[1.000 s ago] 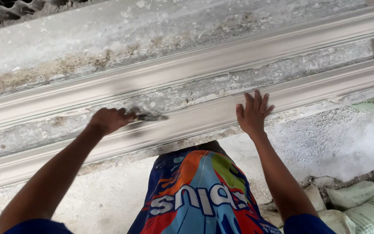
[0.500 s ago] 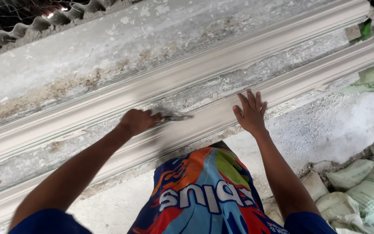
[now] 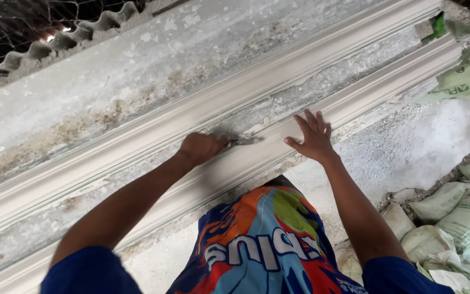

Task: Smoothing and shaping plaster crown molding using a metal scraper tool.

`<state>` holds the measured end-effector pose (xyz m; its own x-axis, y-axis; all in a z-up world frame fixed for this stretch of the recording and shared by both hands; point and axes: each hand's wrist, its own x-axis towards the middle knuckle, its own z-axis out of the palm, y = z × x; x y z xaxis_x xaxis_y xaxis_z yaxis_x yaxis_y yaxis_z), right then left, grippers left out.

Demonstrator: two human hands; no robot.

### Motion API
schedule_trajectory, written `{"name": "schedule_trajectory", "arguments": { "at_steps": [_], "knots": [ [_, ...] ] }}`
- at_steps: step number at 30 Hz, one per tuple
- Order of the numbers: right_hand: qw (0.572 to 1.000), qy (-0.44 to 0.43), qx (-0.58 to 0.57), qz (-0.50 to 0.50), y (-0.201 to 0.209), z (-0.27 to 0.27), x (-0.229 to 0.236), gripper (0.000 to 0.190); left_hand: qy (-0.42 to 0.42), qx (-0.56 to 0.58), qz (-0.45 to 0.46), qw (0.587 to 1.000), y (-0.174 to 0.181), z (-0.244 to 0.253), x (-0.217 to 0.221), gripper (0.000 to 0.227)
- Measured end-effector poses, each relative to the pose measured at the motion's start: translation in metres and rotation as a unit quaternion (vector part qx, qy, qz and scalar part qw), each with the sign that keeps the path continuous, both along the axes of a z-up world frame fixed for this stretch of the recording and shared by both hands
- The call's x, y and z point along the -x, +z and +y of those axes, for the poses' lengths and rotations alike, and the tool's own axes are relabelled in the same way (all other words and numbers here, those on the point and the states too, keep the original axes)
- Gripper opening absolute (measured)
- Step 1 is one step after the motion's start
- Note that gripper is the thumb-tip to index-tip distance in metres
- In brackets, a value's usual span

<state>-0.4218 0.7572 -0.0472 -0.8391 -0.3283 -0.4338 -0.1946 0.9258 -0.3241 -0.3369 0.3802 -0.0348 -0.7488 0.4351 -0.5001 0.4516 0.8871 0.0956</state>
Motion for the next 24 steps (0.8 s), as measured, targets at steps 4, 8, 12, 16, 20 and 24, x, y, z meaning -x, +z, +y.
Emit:
{"name": "schedule_trajectory", "arguments": {
  "at_steps": [4, 8, 12, 16, 20, 24],
  "knots": [
    [1.0, 0.007, -0.007, -0.018, 0.003, -0.002, 0.001, 0.104, -0.003, 0.036, -0.014, 0.999, 0.028, -0.055, -0.048, 0.042],
    [1.0, 0.002, 0.0, -0.007, 0.004, -0.005, -0.002, 0.107, -0.011, 0.047, 0.019, 0.999, 0.021, -0.061, -0.055, 0.04],
    [1.0, 0.006, 0.003, 0.0, 0.008, -0.005, -0.003, 0.107, 0.018, 0.031, -0.033, 0.999, 0.03, -0.002, 0.001, 0.044],
    [1.0, 0.012, -0.001, 0.001, 0.008, -0.006, -0.003, 0.108, -0.008, 0.057, 0.009, 0.998, 0.018, 0.001, 0.016, 0.039],
    [0.999, 0.024, 0.028, 0.033, -0.009, 0.006, -0.003, 0.106, -0.03, 0.033, -0.002, 0.999, 0.017, -0.026, -0.02, 0.04],
    [0.986, 0.044, 0.029, 0.161, -0.032, 0.023, -0.008, 0.101, -0.07, 0.046, 0.073, 0.994, -0.008, -0.077, -0.072, 0.041]
  ]
}}
